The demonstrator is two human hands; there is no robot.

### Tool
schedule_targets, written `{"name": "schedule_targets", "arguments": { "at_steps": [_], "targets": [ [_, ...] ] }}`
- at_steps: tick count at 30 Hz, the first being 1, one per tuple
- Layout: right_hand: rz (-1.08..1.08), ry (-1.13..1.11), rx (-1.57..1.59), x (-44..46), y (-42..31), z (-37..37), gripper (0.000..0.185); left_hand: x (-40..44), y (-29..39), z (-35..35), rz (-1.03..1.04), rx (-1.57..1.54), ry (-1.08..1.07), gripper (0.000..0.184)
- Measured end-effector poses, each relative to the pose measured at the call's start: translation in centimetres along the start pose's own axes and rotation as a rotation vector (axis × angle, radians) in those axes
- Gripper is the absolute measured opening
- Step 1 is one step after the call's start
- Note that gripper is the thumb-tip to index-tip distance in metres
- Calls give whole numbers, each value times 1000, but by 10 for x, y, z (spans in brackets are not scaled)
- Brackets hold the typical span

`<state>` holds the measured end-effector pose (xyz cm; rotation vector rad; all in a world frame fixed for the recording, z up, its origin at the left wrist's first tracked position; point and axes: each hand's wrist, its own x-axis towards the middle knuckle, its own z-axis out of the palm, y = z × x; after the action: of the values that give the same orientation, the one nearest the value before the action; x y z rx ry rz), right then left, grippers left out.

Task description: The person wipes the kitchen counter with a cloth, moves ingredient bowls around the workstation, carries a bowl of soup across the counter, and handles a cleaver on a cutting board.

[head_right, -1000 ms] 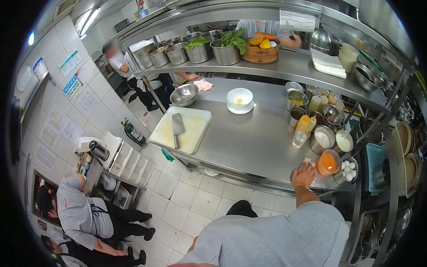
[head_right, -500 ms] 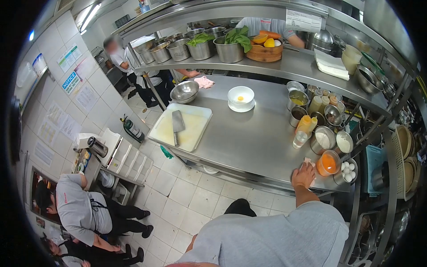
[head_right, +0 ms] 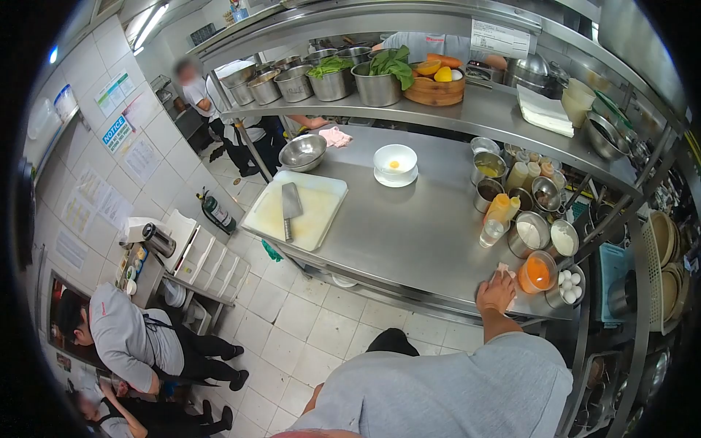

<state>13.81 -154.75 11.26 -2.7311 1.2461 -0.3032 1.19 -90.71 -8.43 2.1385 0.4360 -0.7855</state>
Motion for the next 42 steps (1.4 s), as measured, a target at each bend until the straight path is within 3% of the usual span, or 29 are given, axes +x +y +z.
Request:
{"name": "schedule_targets", "arguments": {
  "at_steps": [42],
  "targets": [
    [-27, 27, 4, 3, 9, 12, 67, 5, 19, 4, -76, -149, -45, 59]
  ]
}}
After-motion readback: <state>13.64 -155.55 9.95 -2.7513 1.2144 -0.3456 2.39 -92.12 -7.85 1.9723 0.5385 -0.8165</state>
